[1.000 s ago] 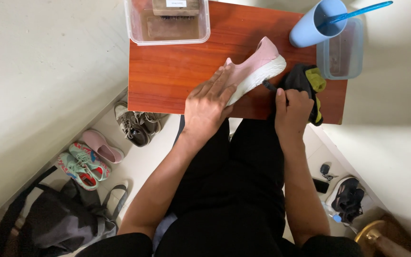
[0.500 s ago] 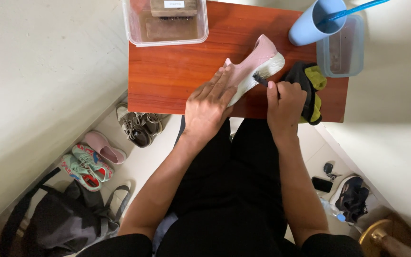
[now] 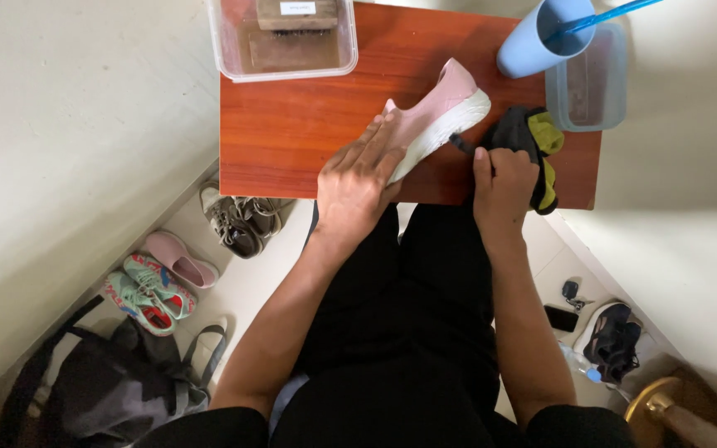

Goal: The person cleans a pink slip-on shoe using a brush and a cloth. They scrub the shoe's surface and sole, occasionally dipping the brush into a blue cup of water and wiping the shoe with a yellow cloth.

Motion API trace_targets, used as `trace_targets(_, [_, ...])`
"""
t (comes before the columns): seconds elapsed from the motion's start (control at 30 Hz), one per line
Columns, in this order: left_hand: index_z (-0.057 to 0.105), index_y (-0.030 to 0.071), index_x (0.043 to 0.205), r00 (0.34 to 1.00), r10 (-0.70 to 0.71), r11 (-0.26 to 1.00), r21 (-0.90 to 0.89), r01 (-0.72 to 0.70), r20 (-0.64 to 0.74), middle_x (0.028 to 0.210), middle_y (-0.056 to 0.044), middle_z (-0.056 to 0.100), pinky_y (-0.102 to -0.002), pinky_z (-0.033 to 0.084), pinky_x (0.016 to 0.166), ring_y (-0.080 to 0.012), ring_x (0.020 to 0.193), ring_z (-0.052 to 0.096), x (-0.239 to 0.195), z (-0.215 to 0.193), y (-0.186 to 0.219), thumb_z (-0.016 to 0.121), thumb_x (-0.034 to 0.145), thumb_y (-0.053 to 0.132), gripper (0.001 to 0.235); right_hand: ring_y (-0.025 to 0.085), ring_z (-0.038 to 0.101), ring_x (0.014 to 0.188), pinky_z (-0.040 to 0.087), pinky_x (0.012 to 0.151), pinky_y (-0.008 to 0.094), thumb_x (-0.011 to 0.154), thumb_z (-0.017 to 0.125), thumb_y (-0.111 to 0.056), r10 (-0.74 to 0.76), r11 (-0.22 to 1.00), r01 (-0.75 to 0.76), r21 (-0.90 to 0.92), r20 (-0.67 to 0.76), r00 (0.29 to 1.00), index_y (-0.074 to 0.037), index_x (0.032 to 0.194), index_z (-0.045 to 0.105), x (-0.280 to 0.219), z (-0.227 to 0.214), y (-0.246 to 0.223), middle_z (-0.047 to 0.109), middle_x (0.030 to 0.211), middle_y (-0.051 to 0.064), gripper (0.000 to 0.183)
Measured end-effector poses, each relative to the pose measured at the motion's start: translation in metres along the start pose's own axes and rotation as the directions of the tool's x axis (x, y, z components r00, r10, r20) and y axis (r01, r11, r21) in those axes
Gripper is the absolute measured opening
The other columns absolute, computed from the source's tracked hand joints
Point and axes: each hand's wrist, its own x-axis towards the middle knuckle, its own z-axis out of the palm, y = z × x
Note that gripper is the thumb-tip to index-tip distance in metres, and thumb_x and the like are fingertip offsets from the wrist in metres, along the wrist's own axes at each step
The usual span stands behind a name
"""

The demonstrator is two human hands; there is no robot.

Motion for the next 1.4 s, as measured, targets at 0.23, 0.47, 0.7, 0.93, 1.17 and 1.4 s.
trace_targets(0.23, [0.073, 0.016, 0.101, 1.0, 0.008, 1.0, 0.003, -0.008, 0.001, 0.133, -0.013, 0.066, -0.032, 0.055, 0.094, -0.0254, 0.124, 0.065, -0.001, -0.001, 0.001, 0.086, 0.075, 0.017, 0.029, 0.026, 0.049, 0.073, 0.038, 0.07, 0.038, 0.118, 0.046, -0.042, -0.027, 1.0, 0.026, -0.003, -0.033, 0.999, -0.012, 0.08, 0.056, 0.007, 0.004, -0.019, 0.046, 0.074, 0.003, 0.049])
trace_targets(0.47, [0.072, 0.017, 0.102, 1.0, 0.025, 0.999, 0.022, -0.025, -0.013, 0.133, -0.012, 0.066, -0.032, 0.055, 0.093, -0.025, 0.123, 0.065, -0.002, -0.001, 0.002, 0.085, 0.075, 0.018, 0.03, 0.026, 0.051, 0.074, 0.038, 0.069, 0.039, 0.115, 0.052, -0.041, -0.098, 0.995, 0.099, 0.005, -0.076, 0.992, -0.014, 0.077, 0.053, 0.016, 0.009, -0.035, 0.045, 0.074, 0.001, 0.046])
trace_targets(0.7, [0.073, 0.016, 0.101, 1.0, 0.0, 1.0, 0.004, 0.0, -0.023, 0.131, -0.011, 0.068, -0.032, 0.055, 0.092, -0.0244, 0.122, 0.066, -0.002, 0.002, 0.0, 0.085, 0.076, 0.019, 0.028, 0.028, 0.052, 0.073, 0.039, 0.069, 0.038, 0.118, 0.049, -0.038, -0.017, 1.0, 0.017, -0.005, -0.036, 0.999, -0.011, 0.077, 0.055, -0.007, 0.002, 0.001, 0.048, 0.072, 0.005, 0.049])
trace_targets(0.93, [0.073, 0.016, 0.101, 1.0, 0.011, 0.999, 0.03, -0.011, -0.025, 0.13, -0.013, 0.067, -0.033, 0.055, 0.093, -0.0251, 0.123, 0.065, -0.001, -0.004, 0.005, 0.086, 0.073, 0.018, 0.031, 0.026, 0.049, 0.072, 0.035, 0.069, 0.038, 0.118, 0.043, -0.043, -0.004, 0.999, 0.005, 0.049, -0.026, 1.0, -0.011, 0.076, 0.054, 0.003, 0.006, -0.015, 0.044, 0.073, 0.002, 0.053])
trace_targets(1.17, [0.073, 0.017, 0.103, 1.0, 0.022, 0.999, 0.031, -0.022, -0.012, 0.133, -0.013, 0.066, -0.032, 0.054, 0.094, -0.0252, 0.124, 0.065, -0.001, -0.002, 0.005, 0.084, 0.076, 0.018, 0.029, 0.024, 0.047, 0.072, 0.035, 0.069, 0.037, 0.116, 0.045, -0.045, -0.021, 0.996, 0.026, 0.08, -0.055, 0.998, -0.014, 0.077, 0.053, 0.012, 0.011, -0.023, 0.041, 0.074, 0.0, 0.051])
trace_targets(1.4, [0.073, 0.016, 0.101, 1.0, 0.005, 1.0, 0.012, -0.005, -0.006, 0.131, -0.013, 0.067, -0.032, 0.055, 0.092, -0.0254, 0.122, 0.066, 0.002, -0.001, 0.002, 0.086, 0.076, 0.019, 0.029, 0.025, 0.048, 0.072, 0.036, 0.07, 0.038, 0.119, 0.044, -0.043, 0.002, 1.0, -0.002, 0.023, -0.019, 1.0, -0.011, 0.078, 0.055, 0.002, 0.008, -0.003, 0.045, 0.073, 0.003, 0.053])
